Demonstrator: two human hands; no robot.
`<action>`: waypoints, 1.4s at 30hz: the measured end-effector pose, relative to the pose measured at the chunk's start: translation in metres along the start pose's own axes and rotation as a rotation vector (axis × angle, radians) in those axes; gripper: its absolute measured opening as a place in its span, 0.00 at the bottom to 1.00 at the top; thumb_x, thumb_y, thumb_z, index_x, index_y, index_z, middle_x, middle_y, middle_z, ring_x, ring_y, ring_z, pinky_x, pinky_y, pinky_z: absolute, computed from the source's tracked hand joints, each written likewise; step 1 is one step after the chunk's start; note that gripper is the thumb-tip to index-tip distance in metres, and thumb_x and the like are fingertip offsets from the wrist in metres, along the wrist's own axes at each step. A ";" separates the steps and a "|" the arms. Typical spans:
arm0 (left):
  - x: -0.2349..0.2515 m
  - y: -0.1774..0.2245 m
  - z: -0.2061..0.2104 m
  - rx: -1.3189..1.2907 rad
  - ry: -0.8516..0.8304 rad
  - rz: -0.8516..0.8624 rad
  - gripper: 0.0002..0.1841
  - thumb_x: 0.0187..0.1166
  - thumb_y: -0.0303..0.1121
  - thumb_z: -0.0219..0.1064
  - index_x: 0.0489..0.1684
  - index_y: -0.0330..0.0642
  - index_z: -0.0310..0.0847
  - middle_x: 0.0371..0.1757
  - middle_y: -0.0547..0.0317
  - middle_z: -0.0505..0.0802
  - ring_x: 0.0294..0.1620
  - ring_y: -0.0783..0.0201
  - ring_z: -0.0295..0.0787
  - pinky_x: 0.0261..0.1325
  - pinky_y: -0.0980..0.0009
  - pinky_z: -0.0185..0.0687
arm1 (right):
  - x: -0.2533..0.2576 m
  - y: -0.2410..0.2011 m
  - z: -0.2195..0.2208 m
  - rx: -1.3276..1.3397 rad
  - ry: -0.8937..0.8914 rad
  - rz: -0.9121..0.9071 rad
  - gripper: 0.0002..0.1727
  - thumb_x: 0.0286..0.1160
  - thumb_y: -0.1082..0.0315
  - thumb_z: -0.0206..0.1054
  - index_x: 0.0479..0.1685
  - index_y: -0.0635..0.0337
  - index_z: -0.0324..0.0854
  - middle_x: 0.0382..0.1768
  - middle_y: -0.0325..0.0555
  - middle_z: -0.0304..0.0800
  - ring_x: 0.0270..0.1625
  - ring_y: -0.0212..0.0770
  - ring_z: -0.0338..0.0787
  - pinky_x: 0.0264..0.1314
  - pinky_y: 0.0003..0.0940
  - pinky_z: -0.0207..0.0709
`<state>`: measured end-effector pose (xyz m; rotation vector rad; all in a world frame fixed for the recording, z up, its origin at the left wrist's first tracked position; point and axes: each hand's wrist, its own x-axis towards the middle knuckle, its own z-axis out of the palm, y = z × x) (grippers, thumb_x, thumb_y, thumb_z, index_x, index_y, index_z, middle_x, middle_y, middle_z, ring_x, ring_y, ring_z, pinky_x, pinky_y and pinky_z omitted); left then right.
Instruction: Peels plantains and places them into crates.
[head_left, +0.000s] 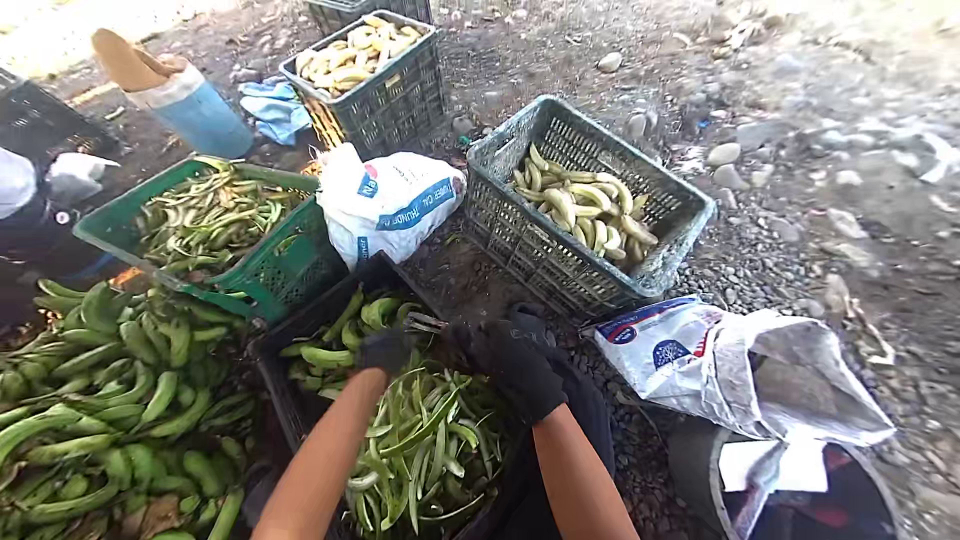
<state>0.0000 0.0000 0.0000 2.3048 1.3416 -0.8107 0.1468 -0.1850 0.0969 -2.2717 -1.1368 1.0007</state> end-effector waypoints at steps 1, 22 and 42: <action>0.007 -0.002 0.021 0.022 -0.055 -0.031 0.33 0.88 0.55 0.53 0.78 0.34 0.73 0.77 0.29 0.78 0.82 0.30 0.68 0.80 0.29 0.59 | 0.002 0.001 0.004 0.019 -0.006 -0.013 0.26 0.90 0.48 0.54 0.54 0.62 0.87 0.53 0.58 0.91 0.60 0.55 0.89 0.66 0.57 0.75; -0.181 -0.092 -0.047 -1.906 0.578 0.369 0.22 0.95 0.45 0.43 0.47 0.37 0.78 0.24 0.59 0.86 0.22 0.70 0.85 0.27 0.76 0.85 | 0.000 -0.004 0.031 0.119 0.116 -0.096 0.34 0.89 0.39 0.49 0.57 0.63 0.86 0.46 0.59 0.92 0.48 0.57 0.91 0.57 0.63 0.79; -0.183 -0.144 0.061 -1.445 0.905 -0.024 0.30 0.79 0.41 0.73 0.78 0.40 0.70 0.65 0.52 0.89 0.62 0.65 0.87 0.67 0.64 0.83 | -0.095 -0.030 0.224 0.739 -0.501 -0.184 0.35 0.93 0.44 0.35 0.73 0.68 0.69 0.18 0.39 0.81 0.17 0.35 0.81 0.21 0.34 0.81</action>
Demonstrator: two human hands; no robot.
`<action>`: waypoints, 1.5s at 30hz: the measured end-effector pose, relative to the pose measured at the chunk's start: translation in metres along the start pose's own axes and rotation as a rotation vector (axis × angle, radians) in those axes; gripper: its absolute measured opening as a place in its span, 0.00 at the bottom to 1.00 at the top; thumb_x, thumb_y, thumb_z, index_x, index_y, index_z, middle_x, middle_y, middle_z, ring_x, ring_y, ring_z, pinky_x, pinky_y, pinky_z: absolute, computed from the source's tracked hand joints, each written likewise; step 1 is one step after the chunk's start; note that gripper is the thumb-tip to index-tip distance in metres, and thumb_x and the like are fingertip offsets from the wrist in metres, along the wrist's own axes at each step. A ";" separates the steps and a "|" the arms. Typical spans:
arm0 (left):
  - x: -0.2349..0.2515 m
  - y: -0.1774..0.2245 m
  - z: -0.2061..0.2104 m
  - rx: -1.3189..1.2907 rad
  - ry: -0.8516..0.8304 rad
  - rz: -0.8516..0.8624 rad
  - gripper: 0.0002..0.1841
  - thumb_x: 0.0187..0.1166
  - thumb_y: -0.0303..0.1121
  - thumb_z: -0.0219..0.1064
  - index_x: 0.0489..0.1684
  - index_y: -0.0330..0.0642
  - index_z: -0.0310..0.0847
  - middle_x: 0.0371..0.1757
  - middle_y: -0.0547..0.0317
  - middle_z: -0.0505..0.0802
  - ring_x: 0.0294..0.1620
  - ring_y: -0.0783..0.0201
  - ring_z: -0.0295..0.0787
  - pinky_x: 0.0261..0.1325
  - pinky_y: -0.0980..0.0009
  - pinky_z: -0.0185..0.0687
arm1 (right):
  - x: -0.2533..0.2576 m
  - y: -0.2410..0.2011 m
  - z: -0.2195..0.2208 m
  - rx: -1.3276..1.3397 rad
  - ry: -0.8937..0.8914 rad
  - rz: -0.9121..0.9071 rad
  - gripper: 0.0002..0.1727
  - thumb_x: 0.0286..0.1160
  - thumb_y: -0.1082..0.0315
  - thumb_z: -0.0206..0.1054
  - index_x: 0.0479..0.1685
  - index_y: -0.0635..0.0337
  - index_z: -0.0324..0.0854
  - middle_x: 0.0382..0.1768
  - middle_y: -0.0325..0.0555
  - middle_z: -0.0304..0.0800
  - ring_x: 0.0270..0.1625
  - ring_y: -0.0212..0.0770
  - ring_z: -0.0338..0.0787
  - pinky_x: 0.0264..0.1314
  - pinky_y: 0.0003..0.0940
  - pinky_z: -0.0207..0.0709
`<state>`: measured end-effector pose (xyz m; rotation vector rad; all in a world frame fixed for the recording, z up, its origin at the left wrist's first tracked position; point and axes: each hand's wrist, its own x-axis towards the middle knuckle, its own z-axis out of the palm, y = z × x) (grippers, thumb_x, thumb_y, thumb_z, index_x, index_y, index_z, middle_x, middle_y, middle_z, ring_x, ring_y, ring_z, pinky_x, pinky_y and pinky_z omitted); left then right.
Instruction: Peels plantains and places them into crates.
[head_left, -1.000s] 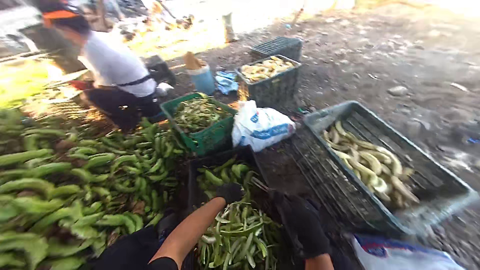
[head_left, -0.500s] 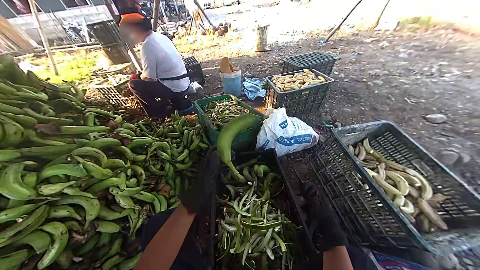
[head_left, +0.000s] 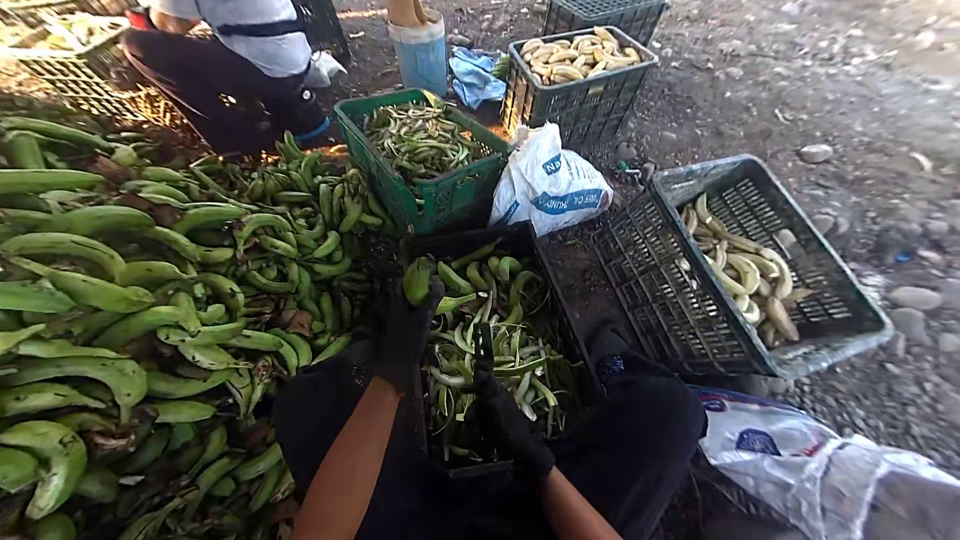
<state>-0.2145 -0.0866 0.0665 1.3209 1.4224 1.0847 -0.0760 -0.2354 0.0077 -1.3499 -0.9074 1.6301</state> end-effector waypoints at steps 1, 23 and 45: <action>-0.001 -0.001 0.003 0.025 -0.032 0.011 0.30 0.79 0.39 0.73 0.79 0.40 0.70 0.66 0.51 0.88 0.64 0.65 0.86 0.69 0.63 0.82 | 0.003 -0.014 0.002 -0.003 0.018 -0.060 0.35 0.93 0.46 0.36 0.76 0.69 0.67 0.19 0.38 0.82 0.17 0.35 0.82 0.22 0.34 0.82; 0.002 -0.008 0.015 -0.518 -0.257 -0.002 0.34 0.91 0.59 0.29 0.79 0.46 0.67 0.36 0.59 0.92 0.33 0.65 0.90 0.40 0.66 0.91 | 0.022 -0.018 -0.030 -0.261 0.156 -0.365 0.37 0.85 0.43 0.54 0.81 0.65 0.69 0.59 0.44 0.89 0.55 0.29 0.88 0.62 0.33 0.82; -0.015 -0.006 0.020 -0.670 -0.240 -0.148 0.26 0.94 0.50 0.38 0.68 0.37 0.70 0.37 0.54 0.90 0.32 0.63 0.90 0.37 0.66 0.91 | 0.063 -0.106 -0.037 -0.802 0.540 -0.159 0.33 0.83 0.32 0.48 0.69 0.43 0.84 0.54 0.57 0.90 0.61 0.62 0.86 0.60 0.68 0.74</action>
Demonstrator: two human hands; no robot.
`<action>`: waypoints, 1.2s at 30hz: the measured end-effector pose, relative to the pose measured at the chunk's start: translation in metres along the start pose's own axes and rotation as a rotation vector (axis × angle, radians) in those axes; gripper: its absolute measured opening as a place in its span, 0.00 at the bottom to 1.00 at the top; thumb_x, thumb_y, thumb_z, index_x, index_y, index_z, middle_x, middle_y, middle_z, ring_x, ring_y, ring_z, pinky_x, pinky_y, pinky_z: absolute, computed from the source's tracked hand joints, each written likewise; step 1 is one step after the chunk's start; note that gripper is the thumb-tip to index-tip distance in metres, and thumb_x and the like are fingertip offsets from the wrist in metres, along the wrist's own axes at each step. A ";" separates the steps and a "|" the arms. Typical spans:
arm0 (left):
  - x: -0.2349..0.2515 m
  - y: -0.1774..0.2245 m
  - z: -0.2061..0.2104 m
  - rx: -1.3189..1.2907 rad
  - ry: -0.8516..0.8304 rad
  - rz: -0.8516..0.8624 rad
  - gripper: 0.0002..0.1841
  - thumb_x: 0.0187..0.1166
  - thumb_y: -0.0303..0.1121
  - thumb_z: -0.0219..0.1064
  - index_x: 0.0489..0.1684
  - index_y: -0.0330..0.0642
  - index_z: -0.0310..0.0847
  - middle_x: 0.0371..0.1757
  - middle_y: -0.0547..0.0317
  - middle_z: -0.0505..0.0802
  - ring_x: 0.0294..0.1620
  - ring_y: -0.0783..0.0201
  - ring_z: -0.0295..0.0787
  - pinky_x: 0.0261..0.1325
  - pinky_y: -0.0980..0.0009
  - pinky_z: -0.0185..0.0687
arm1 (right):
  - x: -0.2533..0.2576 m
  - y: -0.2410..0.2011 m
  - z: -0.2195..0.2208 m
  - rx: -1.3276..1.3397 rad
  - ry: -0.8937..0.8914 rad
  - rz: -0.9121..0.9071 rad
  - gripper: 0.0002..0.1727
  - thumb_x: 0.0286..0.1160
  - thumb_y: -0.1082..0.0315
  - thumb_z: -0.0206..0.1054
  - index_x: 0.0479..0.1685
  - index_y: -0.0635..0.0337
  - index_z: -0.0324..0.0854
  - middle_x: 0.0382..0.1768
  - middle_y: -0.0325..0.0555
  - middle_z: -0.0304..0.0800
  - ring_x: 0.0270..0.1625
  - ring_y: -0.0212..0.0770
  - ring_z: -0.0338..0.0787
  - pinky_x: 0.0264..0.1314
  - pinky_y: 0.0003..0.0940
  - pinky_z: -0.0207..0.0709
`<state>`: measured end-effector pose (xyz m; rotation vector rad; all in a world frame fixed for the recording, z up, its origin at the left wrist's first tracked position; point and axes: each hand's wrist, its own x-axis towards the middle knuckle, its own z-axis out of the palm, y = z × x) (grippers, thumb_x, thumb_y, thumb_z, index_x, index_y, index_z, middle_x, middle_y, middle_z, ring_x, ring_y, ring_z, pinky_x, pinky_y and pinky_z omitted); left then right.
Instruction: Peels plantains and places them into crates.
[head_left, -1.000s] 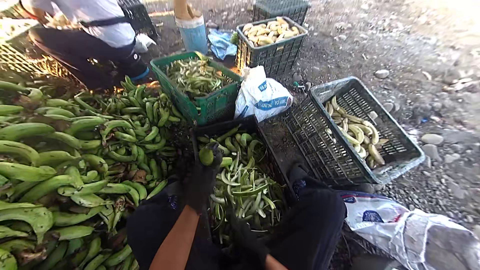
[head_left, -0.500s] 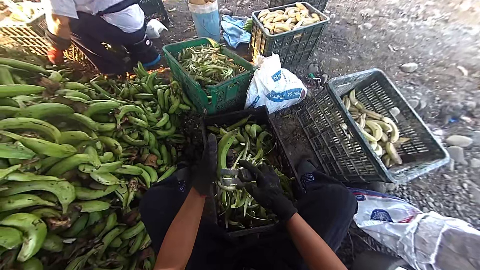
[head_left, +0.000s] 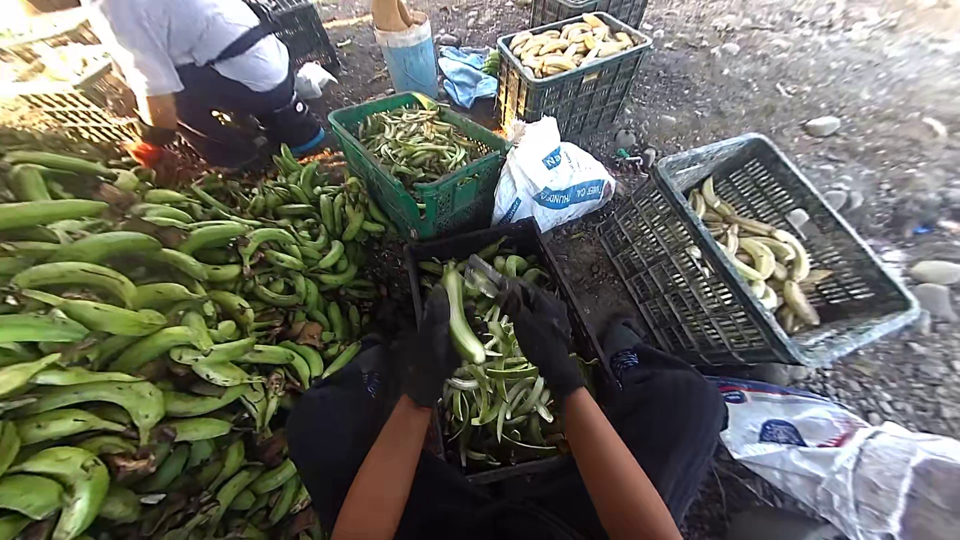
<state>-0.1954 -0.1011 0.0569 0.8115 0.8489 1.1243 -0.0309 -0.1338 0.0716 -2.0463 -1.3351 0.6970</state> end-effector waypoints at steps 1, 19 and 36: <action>0.004 0.001 -0.008 0.035 -0.040 0.047 0.26 0.92 0.51 0.45 0.71 0.40 0.72 0.43 0.55 0.91 0.39 0.64 0.91 0.44 0.65 0.91 | -0.011 0.007 0.000 0.028 -0.054 -0.058 0.35 0.81 0.30 0.47 0.64 0.43 0.87 0.49 0.50 0.93 0.58 0.54 0.88 0.63 0.64 0.74; -0.002 -0.004 -0.010 0.307 0.071 0.123 0.32 0.94 0.52 0.32 0.79 0.39 0.69 0.56 0.56 0.90 0.51 0.68 0.88 0.56 0.65 0.87 | -0.016 -0.001 -0.001 -0.098 -0.032 -0.056 0.32 0.83 0.35 0.50 0.76 0.38 0.81 0.62 0.60 0.88 0.68 0.66 0.82 0.63 0.71 0.72; 0.004 -0.011 -0.009 0.284 0.192 0.187 0.28 0.95 0.46 0.30 0.79 0.40 0.66 0.53 0.54 0.90 0.48 0.66 0.88 0.56 0.64 0.87 | -0.033 0.018 0.020 -0.103 0.036 -0.049 0.33 0.82 0.34 0.48 0.75 0.38 0.83 0.61 0.60 0.88 0.66 0.66 0.84 0.63 0.70 0.74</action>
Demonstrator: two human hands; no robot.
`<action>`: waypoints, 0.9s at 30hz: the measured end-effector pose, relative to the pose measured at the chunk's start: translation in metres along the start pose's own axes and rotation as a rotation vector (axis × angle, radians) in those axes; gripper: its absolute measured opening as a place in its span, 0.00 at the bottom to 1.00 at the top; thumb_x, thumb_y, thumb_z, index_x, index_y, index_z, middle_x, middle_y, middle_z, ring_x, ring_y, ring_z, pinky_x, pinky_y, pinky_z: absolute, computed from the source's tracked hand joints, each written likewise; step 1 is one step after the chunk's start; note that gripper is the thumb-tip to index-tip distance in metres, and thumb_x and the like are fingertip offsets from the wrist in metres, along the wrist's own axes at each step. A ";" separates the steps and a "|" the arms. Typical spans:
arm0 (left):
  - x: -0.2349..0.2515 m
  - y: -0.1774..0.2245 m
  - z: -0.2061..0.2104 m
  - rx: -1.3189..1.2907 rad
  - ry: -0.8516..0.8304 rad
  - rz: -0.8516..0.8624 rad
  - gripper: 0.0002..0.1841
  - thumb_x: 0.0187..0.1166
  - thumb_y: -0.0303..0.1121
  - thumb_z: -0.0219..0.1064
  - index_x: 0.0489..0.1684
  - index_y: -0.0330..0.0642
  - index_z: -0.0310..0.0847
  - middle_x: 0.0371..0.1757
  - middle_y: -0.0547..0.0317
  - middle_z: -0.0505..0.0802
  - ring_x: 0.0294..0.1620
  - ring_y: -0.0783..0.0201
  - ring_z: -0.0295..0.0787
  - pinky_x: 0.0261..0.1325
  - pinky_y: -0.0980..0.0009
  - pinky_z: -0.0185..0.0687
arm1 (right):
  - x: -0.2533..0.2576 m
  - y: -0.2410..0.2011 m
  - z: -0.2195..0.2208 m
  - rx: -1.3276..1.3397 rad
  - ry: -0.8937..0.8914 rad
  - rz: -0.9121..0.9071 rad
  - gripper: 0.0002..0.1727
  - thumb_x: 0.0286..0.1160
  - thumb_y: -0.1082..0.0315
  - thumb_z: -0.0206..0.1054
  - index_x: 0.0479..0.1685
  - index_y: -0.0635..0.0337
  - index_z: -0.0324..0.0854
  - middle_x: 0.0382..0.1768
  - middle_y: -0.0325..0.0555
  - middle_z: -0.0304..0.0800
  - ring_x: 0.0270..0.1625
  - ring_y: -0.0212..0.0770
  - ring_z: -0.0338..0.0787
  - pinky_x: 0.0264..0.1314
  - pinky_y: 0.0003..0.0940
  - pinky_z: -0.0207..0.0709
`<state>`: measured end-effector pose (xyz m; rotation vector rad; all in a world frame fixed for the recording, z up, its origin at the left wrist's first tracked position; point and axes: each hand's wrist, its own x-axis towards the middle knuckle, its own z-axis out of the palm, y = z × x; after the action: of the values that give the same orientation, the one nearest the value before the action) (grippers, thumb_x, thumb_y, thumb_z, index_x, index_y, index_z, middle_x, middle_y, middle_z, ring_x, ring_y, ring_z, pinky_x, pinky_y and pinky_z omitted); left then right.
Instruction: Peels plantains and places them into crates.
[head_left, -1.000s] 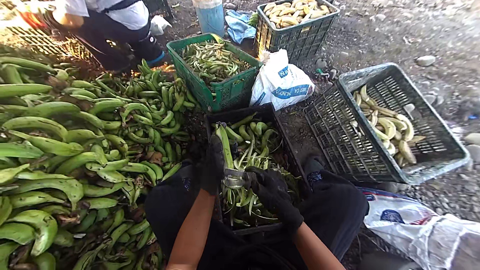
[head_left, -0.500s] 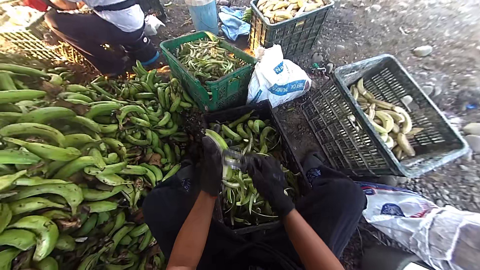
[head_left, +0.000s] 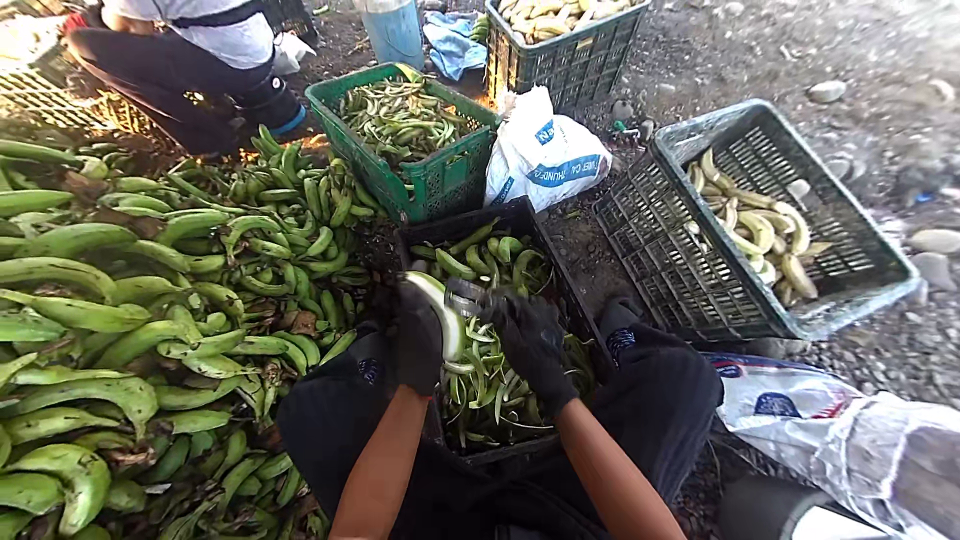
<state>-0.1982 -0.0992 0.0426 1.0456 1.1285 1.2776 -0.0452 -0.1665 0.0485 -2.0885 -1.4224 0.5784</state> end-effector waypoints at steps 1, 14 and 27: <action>0.006 -0.005 -0.002 -0.090 0.133 0.034 0.29 0.94 0.51 0.27 0.79 0.45 0.63 0.53 0.55 0.90 0.48 0.65 0.89 0.52 0.63 0.88 | -0.019 0.004 0.009 0.009 0.041 -0.058 0.33 0.81 0.35 0.50 0.73 0.41 0.85 0.61 0.63 0.89 0.66 0.69 0.84 0.62 0.71 0.73; -0.010 0.021 0.000 0.390 -0.553 -0.146 0.28 0.93 0.44 0.35 0.77 0.31 0.66 0.47 0.54 0.90 0.45 0.72 0.89 0.55 0.71 0.88 | 0.049 0.009 -0.011 0.077 -0.122 -0.056 0.29 0.89 0.39 0.48 0.62 0.47 0.88 0.53 0.52 0.92 0.61 0.56 0.87 0.64 0.67 0.72; -0.002 -0.013 -0.003 -0.038 0.017 -0.250 0.30 0.94 0.53 0.36 0.70 0.39 0.73 0.47 0.52 0.87 0.42 0.63 0.85 0.47 0.62 0.85 | -0.021 0.012 0.022 0.036 0.024 -0.016 0.32 0.82 0.36 0.49 0.66 0.42 0.89 0.54 0.58 0.92 0.63 0.65 0.86 0.60 0.68 0.75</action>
<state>-0.1988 -0.1018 0.0298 0.8378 1.2024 1.1057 -0.0585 -0.1855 0.0250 -2.0474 -1.4040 0.5666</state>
